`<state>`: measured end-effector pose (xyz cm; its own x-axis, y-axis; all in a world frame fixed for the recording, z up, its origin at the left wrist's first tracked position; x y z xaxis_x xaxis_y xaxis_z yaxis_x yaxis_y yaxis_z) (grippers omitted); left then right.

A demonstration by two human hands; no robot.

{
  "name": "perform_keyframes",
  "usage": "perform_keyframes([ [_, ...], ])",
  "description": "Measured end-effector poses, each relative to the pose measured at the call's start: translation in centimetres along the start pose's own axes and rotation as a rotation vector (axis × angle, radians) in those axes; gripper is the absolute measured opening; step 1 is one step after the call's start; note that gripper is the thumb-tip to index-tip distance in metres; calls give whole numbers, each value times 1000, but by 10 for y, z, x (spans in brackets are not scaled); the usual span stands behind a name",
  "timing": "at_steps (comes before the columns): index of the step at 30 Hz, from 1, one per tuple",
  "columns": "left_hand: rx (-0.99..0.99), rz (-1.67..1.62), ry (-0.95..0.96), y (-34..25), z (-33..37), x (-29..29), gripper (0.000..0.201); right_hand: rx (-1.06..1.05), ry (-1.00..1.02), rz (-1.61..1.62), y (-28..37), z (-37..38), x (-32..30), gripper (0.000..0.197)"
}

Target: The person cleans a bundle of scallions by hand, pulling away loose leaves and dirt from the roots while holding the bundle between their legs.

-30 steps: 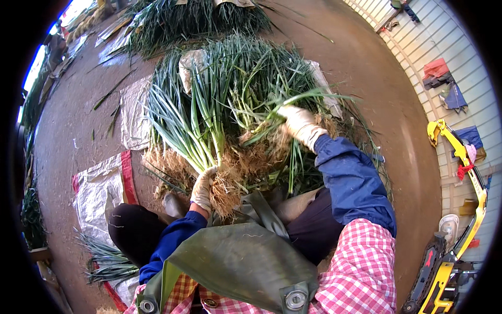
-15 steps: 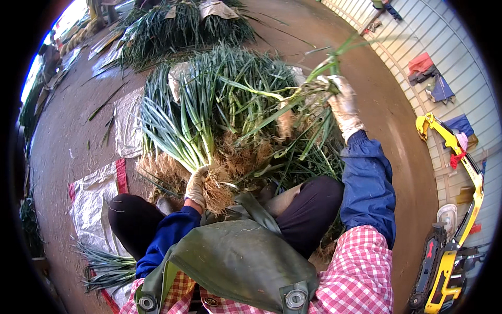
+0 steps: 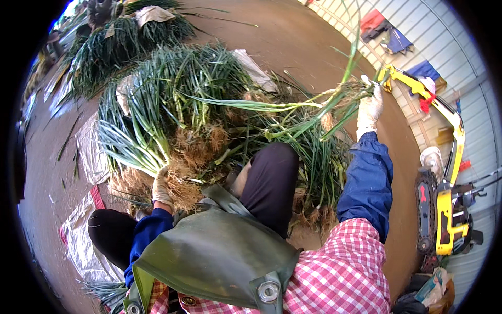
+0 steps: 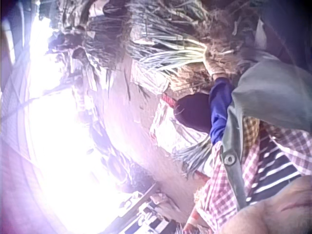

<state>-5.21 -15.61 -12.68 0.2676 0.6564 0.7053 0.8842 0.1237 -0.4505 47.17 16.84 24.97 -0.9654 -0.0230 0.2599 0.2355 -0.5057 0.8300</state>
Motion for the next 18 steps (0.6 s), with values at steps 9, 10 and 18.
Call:
perform_keyframes([
  [9, 102, 69, -46, -14, 3, -14, 23, -274, -560, -1326, 81, -56, -161, 29],
  [10, 101, 66, -69, -11, 0, -10, 24, -185, -523, -1385, 56, -62, -178, 23],
  [18, 89, 16, -72, -17, -16, 10, 23, 1187, 792, -1396, -229, -169, -76, 25],
])
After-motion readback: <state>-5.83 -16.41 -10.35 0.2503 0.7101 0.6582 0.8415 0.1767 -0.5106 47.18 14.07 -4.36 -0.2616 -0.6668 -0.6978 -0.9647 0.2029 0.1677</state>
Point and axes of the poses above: each hand's wrist, its own z-axis towards the middle knuckle, its own x-axis out of the palm, y = z × x, the point moved 8 cm from there along z, towards the middle knuckle, and after that the axes turned 7 degrees about x, right-handed, at the moved point
